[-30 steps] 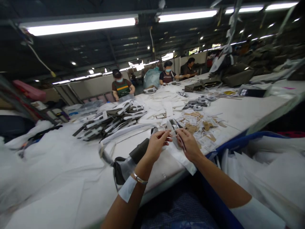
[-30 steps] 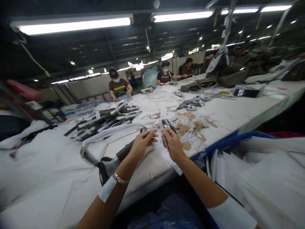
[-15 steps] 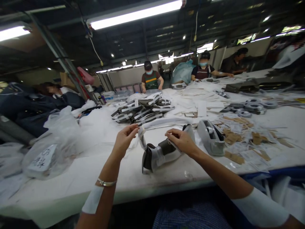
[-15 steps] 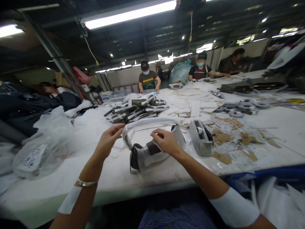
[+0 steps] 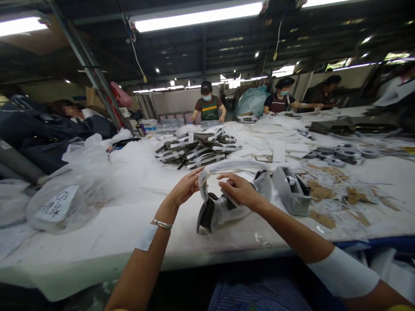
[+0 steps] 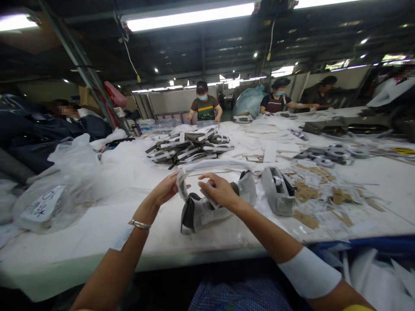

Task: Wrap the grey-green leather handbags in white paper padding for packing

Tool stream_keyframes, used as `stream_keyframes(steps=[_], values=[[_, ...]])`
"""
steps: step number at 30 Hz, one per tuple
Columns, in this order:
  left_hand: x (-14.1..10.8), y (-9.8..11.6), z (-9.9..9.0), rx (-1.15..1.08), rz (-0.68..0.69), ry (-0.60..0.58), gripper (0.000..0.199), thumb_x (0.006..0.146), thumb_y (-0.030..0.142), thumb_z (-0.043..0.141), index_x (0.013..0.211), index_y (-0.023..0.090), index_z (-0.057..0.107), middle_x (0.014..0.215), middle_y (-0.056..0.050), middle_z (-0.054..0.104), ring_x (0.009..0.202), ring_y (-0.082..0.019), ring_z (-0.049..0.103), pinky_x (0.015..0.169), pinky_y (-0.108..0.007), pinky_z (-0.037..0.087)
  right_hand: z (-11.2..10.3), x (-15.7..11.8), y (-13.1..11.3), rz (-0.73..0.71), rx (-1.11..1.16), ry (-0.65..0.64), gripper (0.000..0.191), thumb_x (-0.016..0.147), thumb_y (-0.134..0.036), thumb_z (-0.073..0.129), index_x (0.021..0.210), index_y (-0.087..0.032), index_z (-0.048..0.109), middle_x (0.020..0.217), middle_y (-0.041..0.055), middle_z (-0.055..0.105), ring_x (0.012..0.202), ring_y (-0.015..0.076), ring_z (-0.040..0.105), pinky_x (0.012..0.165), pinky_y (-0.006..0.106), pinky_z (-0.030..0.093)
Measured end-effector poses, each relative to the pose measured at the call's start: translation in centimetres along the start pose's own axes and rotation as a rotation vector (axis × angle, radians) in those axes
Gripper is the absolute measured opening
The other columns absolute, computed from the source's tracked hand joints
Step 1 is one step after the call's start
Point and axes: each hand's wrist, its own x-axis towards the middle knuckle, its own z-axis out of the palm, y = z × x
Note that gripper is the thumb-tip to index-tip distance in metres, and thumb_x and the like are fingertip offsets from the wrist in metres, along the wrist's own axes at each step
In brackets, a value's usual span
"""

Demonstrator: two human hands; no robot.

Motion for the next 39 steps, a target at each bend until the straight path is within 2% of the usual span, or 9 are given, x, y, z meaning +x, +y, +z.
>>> stream_keyframes(steps=[4, 10, 13, 16, 20, 25, 29, 34, 39], values=[[-3.7, -1.7, -0.8, -0.19, 0.084, 0.122, 0.057, 0.082, 0.024, 0.069, 0.136, 0.02, 0.052, 0.059, 0.01, 0.041, 0.06, -0.006, 0.052, 0.081, -0.023, 0.052, 1.1, -2.6, 0.8, -0.017, 0.112, -0.093, 0.04, 0.087, -0.046, 0.062, 0.118, -0.021, 0.058, 0.062, -0.0076, 0.047, 0.053, 0.0088, 0.04, 0.05, 0.021, 0.032], [-6.3, -4.5, 0.7, -0.615, 0.208, 0.237, 0.053, 0.074, 0.012, 0.066, 0.127, 0.013, 0.059, 0.083, 0.003, 0.062, 0.063, -0.004, 0.055, 0.1, -0.028, 0.05, 3.2, -5.6, 0.9, 0.117, 0.404, -0.094, 0.032, 0.088, -0.046, 0.063, 0.111, -0.023, 0.07, 0.1, 0.0039, 0.07, 0.086, 0.0163, 0.064, 0.076, 0.027, 0.051], [-6.4, -5.0, 1.2, -0.571, 0.272, 0.315, 0.05, 0.073, 0.006, 0.066, 0.122, 0.016, 0.063, 0.094, 0.001, 0.066, 0.061, -0.001, 0.054, 0.096, -0.025, 0.052, 3.5, -5.9, 0.9, 0.115, 0.533, -0.197, 0.033, 0.089, -0.039, 0.063, 0.118, -0.026, 0.069, 0.114, 0.0057, 0.071, 0.103, 0.0203, 0.065, 0.094, 0.036, 0.051], [-6.5, -5.4, 1.4, -0.419, 0.279, 0.341, 0.049, 0.075, 0.011, 0.072, 0.121, 0.024, 0.064, 0.119, -0.003, 0.065, 0.065, -0.001, 0.056, 0.074, -0.016, 0.056, 3.8, -5.5, 0.6, -0.011, 0.378, -0.185, 0.032, 0.087, -0.031, 0.065, 0.118, -0.027, 0.07, 0.112, 0.0057, 0.071, 0.104, 0.0207, 0.065, 0.095, 0.037, 0.051], [-6.3, -6.0, 1.6, -0.338, 0.253, 0.354, 0.053, 0.072, 0.019, 0.082, 0.121, 0.028, 0.065, 0.131, -0.006, 0.061, 0.078, -0.006, 0.063, 0.055, -0.011, 0.049, 4.3, -4.9, 0.1, -0.314, -0.023, 0.021, 0.022, 0.091, -0.027, 0.06, 0.107, -0.029, 0.075, 0.099, 0.0057, 0.065, 0.093, 0.0181, 0.063, 0.085, 0.033, 0.053], [-6.0, -6.4, 1.7, -0.354, 0.282, 0.358, 0.063, 0.059, 0.034, 0.092, 0.116, 0.023, 0.067, 0.119, -0.009, 0.068, 0.087, -0.014, 0.067, 0.06, -0.016, 0.052, 4.7, -4.4, -1.3, -0.577, -0.381, 0.174, 0.022, 0.094, -0.028, 0.057, 0.105, -0.032, 0.076, 0.117, 0.0082, 0.059, 0.093, 0.0188, 0.059, 0.079, 0.033, 0.053], [-6.4, -6.4, 1.8, -0.388, 0.308, 0.352, 0.067, 0.056, 0.042, 0.093, 0.115, 0.021, 0.068, 0.104, -0.009, 0.073, 0.089, -0.017, 0.068, 0.075, -0.023, 0.056, 4.9, -3.5, -2.1, -0.734, -0.433, 0.082, 0.024, 0.096, -0.024, 0.055, 0.11, -0.028, 0.073, 0.109, 0.0068, 0.07, 0.089, 0.0187, 0.062, 0.082, 0.035, 0.052], [-7.2, -6.6, 1.3, -0.426, 0.348, 0.376, 0.063, 0.067, 0.045, 0.086, 0.121, 0.022, 0.064, 0.108, -0.008, 0.071, 0.093, -0.016, 0.068, 0.091, -0.029, 0.054, 5.0, -2.3, -1.8, -0.675, -0.591, 0.068, 0.027, 0.097, -0.025, 0.052, 0.118, -0.025, 0.07, 0.096, 0.0072, 0.073, 0.087, 0.0209, 0.063, 0.08, 0.035, 0.05], [-7.6, -5.5, 1.4, -0.293, 0.365, 0.368, 0.067, 0.064, 0.041, 0.089, 0.123, 0.025, 0.064, 0.111, -0.007, 0.07, 0.1, -0.019, 0.066, 0.093, -0.032, 0.052, 5.4, -1.8, -3.0, -0.616, -0.782, 0.062, 0.023, 0.096, -0.024, 0.054, 0.108, -0.024, 0.073, 0.084, 0.0064, 0.071, 0.083, 0.0215, 0.06, 0.075, 0.033, 0.048]])
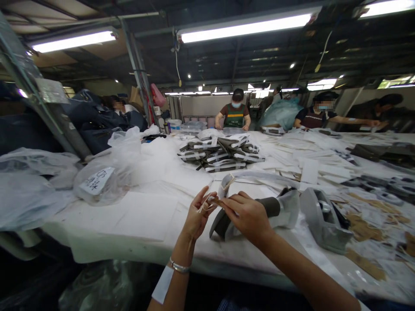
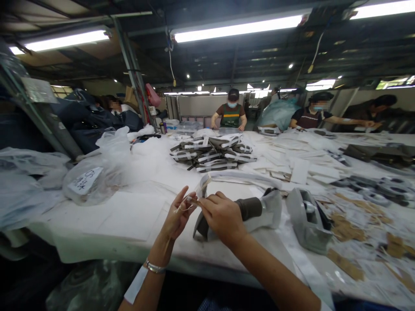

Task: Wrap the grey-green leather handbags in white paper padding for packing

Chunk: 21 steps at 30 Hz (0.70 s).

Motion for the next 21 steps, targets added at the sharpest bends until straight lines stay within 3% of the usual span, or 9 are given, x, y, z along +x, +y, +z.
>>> stream_keyframes(steps=[3, 6, 9, 11, 15, 18, 21], values=[[-0.3, 1.2, 1.0, 0.364, 0.114, -0.05, 0.056, 0.067, 0.032, 0.086, 0.12, 0.024, 0.067, 0.097, -0.003, 0.068, 0.089, -0.017, 0.065, 0.086, -0.031, 0.053, -0.4, 0.6, -0.3, -0.015, -0.027, -0.064, 0.019, 0.094, -0.022, 0.056, 0.096, -0.023, 0.074, 0.079, 0.0062, 0.069, 0.083, 0.0224, 0.059, 0.073, 0.033, 0.049], [-1.2, 1.7, 1.6, 0.704, 0.284, 0.003, 0.042, 0.077, 0.029, 0.077, 0.117, 0.025, 0.069, 0.09, -0.001, 0.065, 0.084, -0.015, 0.062, 0.079, -0.026, 0.052, -0.4, 0.4, 0.2, 0.028, 0.178, -0.031, 0.019, 0.094, -0.021, 0.056, 0.103, -0.024, 0.072, 0.092, 0.0059, 0.071, 0.088, 0.0212, 0.064, 0.08, 0.033, 0.052], [-2.5, 0.5, 1.2, 0.735, 0.299, 0.172, 0.052, 0.079, 0.029, 0.075, 0.129, 0.027, 0.061, 0.091, 0.001, 0.063, 0.081, -0.013, 0.061, 0.076, -0.023, 0.05, -0.2, -0.5, 0.9, 0.164, 0.374, 0.086, 0.019, 0.094, -0.024, 0.055, 0.106, -0.024, 0.07, 0.1, 0.006, 0.071, 0.092, 0.0199, 0.067, 0.085, 0.033, 0.053], [-3.3, -0.6, 0.8, 0.654, 0.259, 0.253, 0.064, 0.079, 0.031, 0.076, 0.138, 0.027, 0.051, 0.089, 0.002, 0.062, 0.079, -0.012, 0.06, 0.077, -0.023, 0.05, 0.0, -0.8, 1.0, 0.277, 0.414, 0.127, 0.015, 0.092, -0.029, 0.057, 0.101, -0.023, 0.069, 0.099, 0.0062, 0.069, 0.083, 0.0187, 0.067, 0.078, 0.032, 0.054], [-4.8, -1.8, 0.9, 0.596, 0.241, 0.273, 0.072, 0.082, 0.032, 0.073, 0.146, 0.03, 0.04, 0.102, -0.001, 0.068, 0.093, -0.017, 0.065, 0.089, -0.03, 0.051, 0.4, 0.2, 0.2, 0.388, 0.455, 0.076, 0.028, 0.083, -0.035, 0.068, 0.107, -0.022, 0.061, 0.1, 0.0037, 0.068, 0.065, 0.0134, 0.06, 0.065, 0.028, 0.05], [-5.8, -1.4, 1.4, 0.868, 0.364, 0.237, 0.059, 0.084, 0.026, 0.069, 0.14, 0.032, 0.05, 0.115, -0.005, 0.07, 0.103, -0.022, 0.065, 0.096, -0.036, 0.049, 0.2, 1.4, -0.5, 0.356, 0.491, 0.039, 0.017, 0.086, -0.033, 0.064, 0.099, -0.022, 0.063, 0.092, 0.0, 0.07, 0.067, 0.0123, 0.06, 0.068, 0.025, 0.047], [-5.6, -0.7, 1.5, 1.226, 0.6, 0.213, 0.047, 0.084, 0.024, 0.065, 0.131, 0.033, 0.06, 0.108, -0.006, 0.072, 0.095, -0.024, 0.064, 0.093, -0.04, 0.049, 0.1, 2.0, -0.6, 0.346, 0.513, 0.023, 0.013, 0.087, -0.032, 0.059, 0.095, -0.022, 0.062, 0.087, -0.0018, 0.069, 0.068, 0.0112, 0.061, 0.067, 0.022, 0.045]])
